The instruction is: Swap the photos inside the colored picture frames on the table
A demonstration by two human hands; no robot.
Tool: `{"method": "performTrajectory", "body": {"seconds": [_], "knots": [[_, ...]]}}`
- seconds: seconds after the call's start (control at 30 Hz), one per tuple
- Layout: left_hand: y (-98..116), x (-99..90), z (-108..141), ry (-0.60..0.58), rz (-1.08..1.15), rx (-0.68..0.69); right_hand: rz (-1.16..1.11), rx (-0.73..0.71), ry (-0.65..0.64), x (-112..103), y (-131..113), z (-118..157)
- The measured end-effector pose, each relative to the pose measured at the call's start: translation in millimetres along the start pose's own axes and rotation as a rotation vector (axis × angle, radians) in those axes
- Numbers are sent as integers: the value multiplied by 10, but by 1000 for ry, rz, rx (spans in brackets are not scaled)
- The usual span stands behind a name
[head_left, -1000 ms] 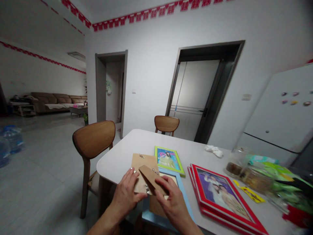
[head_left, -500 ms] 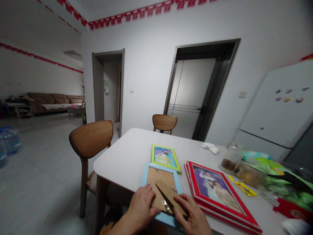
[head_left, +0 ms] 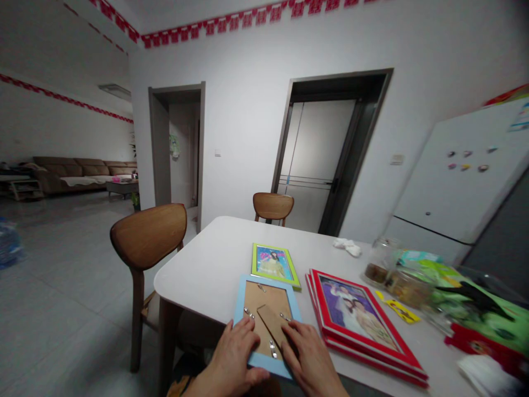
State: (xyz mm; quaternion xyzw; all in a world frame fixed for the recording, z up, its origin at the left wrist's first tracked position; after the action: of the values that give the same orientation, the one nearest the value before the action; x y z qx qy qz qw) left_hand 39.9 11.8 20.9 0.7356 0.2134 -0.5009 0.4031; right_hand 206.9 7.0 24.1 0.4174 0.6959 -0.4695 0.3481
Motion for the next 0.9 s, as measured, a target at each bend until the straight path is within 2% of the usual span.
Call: {"method": "performTrajectory", "body": {"seconds": [0.1,0.2,0.4,0.57,0.9], "knots": [[-25,20,0,19,-2,19,88,76,12,-17,-3,-120],[-44,38,-8,34,4,15,133,65,7,-6,-5,-204],[-54,54,-14,42,39,-11,58,33,-7,5,123,-296],[-69,61,-21,37,65,-30,16,69,3,-23,252,-374],[-33,62,-47,53,37,-47,35,146,44,31,312,-458]]}}
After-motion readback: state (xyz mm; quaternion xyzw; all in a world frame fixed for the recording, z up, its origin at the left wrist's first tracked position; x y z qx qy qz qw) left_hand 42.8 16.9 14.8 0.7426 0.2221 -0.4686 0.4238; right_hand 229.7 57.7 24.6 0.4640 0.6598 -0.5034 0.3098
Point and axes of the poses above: each hand's wrist, its own z-axis away from the middle knuckle, its own x-axis out of the palm, y = z × x, the point moved 4 cm from there along -z, towards the middle knuckle, and after that the axes turned 4 degrees about -z, right-handed, at the moved point
